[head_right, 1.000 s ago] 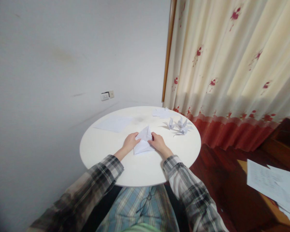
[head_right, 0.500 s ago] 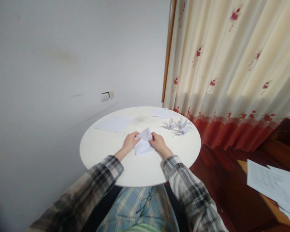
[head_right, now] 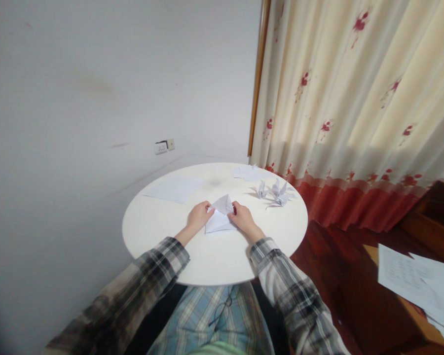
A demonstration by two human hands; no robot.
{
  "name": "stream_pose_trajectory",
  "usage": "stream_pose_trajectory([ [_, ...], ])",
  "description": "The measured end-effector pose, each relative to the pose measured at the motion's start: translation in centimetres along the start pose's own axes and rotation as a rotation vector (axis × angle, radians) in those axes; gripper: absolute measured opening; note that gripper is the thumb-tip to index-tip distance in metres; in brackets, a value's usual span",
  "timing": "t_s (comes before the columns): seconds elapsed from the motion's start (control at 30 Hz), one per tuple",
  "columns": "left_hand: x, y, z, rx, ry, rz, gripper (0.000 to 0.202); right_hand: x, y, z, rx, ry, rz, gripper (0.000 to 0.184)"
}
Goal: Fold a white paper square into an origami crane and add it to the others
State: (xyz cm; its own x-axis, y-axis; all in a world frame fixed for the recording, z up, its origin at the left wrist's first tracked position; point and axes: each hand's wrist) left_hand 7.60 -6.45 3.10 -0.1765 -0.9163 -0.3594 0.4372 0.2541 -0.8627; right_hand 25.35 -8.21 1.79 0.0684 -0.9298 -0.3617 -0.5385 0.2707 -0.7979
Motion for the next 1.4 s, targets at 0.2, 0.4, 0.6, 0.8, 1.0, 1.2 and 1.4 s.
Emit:
stream_pose_trajectory([
  [0.2, 0.0, 0.1, 0.1, -0.016, 0.01, -0.05, 0.02, 0.1, 0.0, 0.1, -0.015, -0.019, 0.007, 0.014],
  [0.4, 0.1, 0.2, 0.1, -0.016, 0.06, -0.067, 0.018, 0.2, 0.0, 0.0, -0.017, -0.015, 0.005, 0.013],
  [0.6, 0.1, 0.5, -0.2, -0.03, 0.075, -0.091, 0.018, 0.0, -0.1, 0.1, 0.069, 0.05, 0.05, 0.012],
  [0.8, -0.1, 1.0, -0.5, -0.013, 0.135, -0.075, 0.017, 0.2, -0.5, 0.0, 0.105, 0.135, 0.091, 0.015],
  [1.0, -0.2, 1.4, -0.7, 0.006, 0.191, -0.057, 0.013, -0.1, 0.0, 0.5, 0.035, 0.179, 0.127, 0.022],
  [1.2, -0.1, 1.4, -0.6, 0.055, 0.199, -0.047, 0.01, -0.3, 0.3, 1.3, -0.069, 0.191, 0.256, 0.022],
  [1.4, -0.1, 1.5, -0.5, 0.074, 0.231, -0.039, 0.008, -0.3, 0.5, 1.3, -0.063, 0.073, 0.165, 0.013],
])
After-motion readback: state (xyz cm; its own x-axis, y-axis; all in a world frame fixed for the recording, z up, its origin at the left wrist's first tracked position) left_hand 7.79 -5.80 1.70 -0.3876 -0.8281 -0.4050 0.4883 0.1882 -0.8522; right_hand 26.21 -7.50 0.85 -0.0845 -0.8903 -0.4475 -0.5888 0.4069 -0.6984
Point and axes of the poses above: each hand's wrist, its own x-axis away from the middle knuckle, its own y-axis out of the palm, z = x × y, and after that the axes turned 2 degrees about y, right-handed
